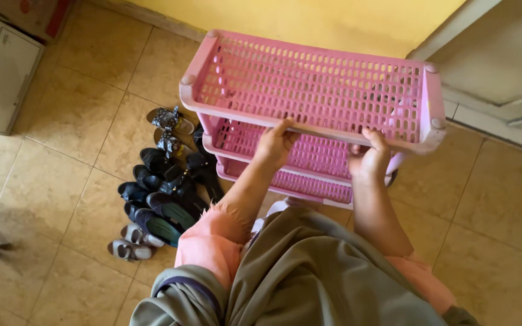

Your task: The person removes several pairs of shoes from a pink plastic shoe rack and places them on the floor. Then, the person disassembles the shoe rack by removing the trays and detaching the vertical support poles.

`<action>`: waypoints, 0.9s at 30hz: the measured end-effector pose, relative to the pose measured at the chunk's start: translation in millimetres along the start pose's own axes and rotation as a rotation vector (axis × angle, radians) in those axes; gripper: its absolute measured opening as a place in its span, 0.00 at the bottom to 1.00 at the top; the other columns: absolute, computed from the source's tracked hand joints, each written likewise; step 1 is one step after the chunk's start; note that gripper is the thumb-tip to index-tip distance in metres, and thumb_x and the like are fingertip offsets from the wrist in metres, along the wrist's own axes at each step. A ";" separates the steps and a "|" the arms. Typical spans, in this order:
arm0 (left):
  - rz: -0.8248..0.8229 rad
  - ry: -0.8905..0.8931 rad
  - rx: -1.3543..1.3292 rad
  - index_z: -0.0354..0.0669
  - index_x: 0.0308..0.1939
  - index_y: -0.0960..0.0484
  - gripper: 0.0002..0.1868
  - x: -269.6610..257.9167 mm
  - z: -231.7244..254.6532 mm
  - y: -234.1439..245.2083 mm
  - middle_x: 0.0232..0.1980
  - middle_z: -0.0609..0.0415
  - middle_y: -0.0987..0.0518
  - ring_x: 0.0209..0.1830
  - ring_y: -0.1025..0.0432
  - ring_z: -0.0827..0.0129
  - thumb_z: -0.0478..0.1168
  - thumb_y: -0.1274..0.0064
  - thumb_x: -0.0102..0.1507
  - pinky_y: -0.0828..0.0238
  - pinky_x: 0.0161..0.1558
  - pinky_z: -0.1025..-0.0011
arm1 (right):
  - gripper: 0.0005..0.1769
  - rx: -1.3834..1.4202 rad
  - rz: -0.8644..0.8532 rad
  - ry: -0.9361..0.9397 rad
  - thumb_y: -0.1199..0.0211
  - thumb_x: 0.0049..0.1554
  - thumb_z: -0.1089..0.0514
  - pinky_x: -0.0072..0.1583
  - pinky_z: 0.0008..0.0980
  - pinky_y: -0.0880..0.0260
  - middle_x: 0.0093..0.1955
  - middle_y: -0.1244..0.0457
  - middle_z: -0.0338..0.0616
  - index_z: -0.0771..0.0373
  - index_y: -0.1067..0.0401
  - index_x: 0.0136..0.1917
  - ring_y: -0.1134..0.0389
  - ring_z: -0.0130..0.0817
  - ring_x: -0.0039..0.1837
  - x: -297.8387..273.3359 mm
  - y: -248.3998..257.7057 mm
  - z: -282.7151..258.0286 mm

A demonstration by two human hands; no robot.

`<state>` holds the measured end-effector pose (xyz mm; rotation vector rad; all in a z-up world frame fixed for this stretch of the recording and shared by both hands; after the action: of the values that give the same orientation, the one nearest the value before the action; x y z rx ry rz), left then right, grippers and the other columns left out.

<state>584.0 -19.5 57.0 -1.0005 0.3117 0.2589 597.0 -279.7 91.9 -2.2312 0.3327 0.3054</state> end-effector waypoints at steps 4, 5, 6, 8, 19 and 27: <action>-0.022 0.183 0.075 0.32 0.45 0.21 0.09 -20.7 -21.6 -1.5 0.45 0.47 0.19 0.48 0.22 0.61 0.37 0.49 0.67 0.23 0.57 0.63 | 0.07 0.005 0.068 0.036 0.38 0.52 0.64 0.38 0.32 0.40 0.35 0.39 0.36 0.55 0.34 0.38 0.40 0.33 0.34 -4.7 36.0 2.6; -0.028 0.233 0.093 0.32 0.46 0.21 0.09 -26.3 -27.7 2.1 0.46 0.47 0.19 0.48 0.23 0.62 0.37 0.49 0.67 0.22 0.57 0.63 | 0.07 0.014 0.084 0.048 0.38 0.52 0.64 0.39 0.33 0.39 0.36 0.39 0.36 0.55 0.34 0.39 0.39 0.33 0.35 -9.2 45.0 3.1; -0.027 0.257 0.071 0.33 0.46 0.21 0.10 -29.1 -32.1 6.2 0.45 0.47 0.19 0.48 0.23 0.62 0.38 0.49 0.68 0.22 0.57 0.63 | 0.07 -0.002 0.109 0.039 0.39 0.51 0.64 0.38 0.34 0.39 0.35 0.40 0.37 0.55 0.35 0.38 0.40 0.33 0.34 -12.9 53.8 3.9; -0.032 0.297 0.029 0.34 0.46 0.22 0.10 -29.2 -38.7 14.7 0.45 0.47 0.20 0.47 0.22 0.61 0.39 0.50 0.68 0.21 0.57 0.62 | 0.07 -0.032 0.149 0.023 0.40 0.49 0.63 0.36 0.35 0.39 0.33 0.41 0.38 0.54 0.37 0.35 0.41 0.35 0.32 -16.5 67.2 4.5; -0.084 0.333 0.067 0.30 0.47 0.22 0.13 -70.9 -36.4 14.9 0.48 0.44 0.20 0.51 0.24 0.59 0.40 0.53 0.70 0.22 0.59 0.63 | 0.09 -0.032 0.306 0.230 0.42 0.43 0.63 0.33 0.32 0.46 0.38 0.39 0.40 0.58 0.36 0.40 0.41 0.33 0.34 -81.2 49.9 -32.2; -0.040 0.383 0.074 0.32 0.44 0.22 0.11 -15.7 -28.6 33.5 0.45 0.46 0.21 0.46 0.24 0.60 0.39 0.52 0.70 0.22 0.51 0.64 | 0.08 -0.062 0.204 0.269 0.39 0.48 0.66 0.34 0.32 0.42 0.38 0.40 0.41 0.58 0.36 0.39 0.40 0.33 0.34 -65.0 46.9 -8.0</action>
<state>553.7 -27.7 22.3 -0.9792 0.6438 0.0167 521.3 -306.0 84.7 -2.3062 0.7069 0.1231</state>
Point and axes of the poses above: each hand's wrist, its own x-axis towards the middle knuckle, its own y-axis out of the back of the hand, z = x × y, the point moved 7 cm from there along x, towards the middle knuckle
